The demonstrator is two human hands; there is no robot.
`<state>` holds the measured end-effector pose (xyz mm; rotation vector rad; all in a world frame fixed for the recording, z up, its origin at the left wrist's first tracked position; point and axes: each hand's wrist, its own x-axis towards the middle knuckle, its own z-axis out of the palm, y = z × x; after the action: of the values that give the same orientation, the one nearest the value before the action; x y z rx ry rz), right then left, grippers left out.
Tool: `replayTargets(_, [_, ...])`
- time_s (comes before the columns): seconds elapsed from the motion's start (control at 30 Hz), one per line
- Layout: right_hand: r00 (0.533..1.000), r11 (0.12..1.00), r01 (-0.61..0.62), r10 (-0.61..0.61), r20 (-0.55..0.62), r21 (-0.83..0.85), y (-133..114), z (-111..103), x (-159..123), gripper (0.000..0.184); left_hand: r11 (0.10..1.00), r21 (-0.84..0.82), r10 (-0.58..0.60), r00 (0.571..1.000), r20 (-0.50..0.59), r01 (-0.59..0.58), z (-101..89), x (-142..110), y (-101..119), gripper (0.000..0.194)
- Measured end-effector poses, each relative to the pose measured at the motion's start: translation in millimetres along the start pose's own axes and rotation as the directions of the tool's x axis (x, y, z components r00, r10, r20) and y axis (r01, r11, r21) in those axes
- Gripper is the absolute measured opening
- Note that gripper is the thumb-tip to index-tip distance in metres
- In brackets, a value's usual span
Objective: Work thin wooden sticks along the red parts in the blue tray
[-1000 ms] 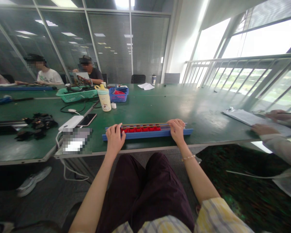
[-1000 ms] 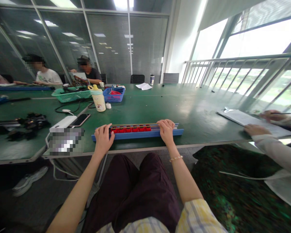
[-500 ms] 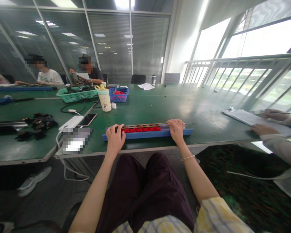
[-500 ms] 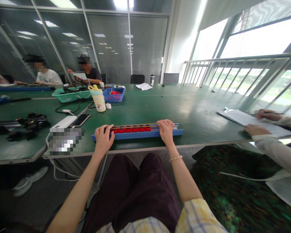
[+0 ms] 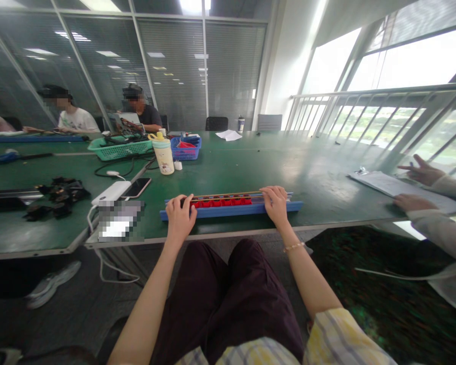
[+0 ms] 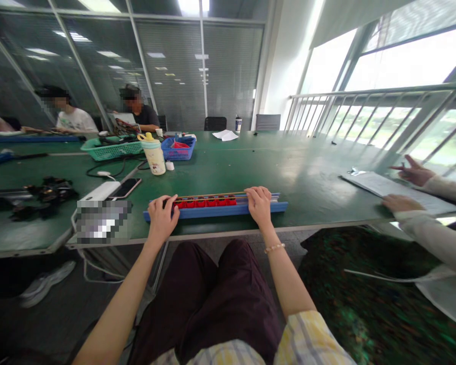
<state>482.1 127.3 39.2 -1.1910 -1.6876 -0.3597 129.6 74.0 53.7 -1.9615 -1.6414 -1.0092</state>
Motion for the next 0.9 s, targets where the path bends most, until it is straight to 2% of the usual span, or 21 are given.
replayTargets(0.3, [0.998, 0.999, -0.038, 0.036, -0.058, -0.018, 3.6, 2.5, -1.7, 0.02, 1.0, -0.005, 0.003, 1.0, 0.002, -0.003, 1.6, -0.2, -0.9, 0.043])
replayTargets(0.63, [0.997, 0.997, -0.019, 0.012, -0.082, -0.079, 3.7, 2.5, -3.6, 0.027, 1.0, 0.006, 0.006, 1.0, 0.004, -0.006, 1.5, 0.2, 0.0, 0.044])
replayTargets(0.9, [0.999, 0.996, -0.024, 0.021, -0.03, -0.091, 5.6, 2.7, -3.3, 0.022, 1.0, 0.01, 0.009, 1.0, 0.002, -0.009, 0.8, -0.1, 0.3, 0.044])
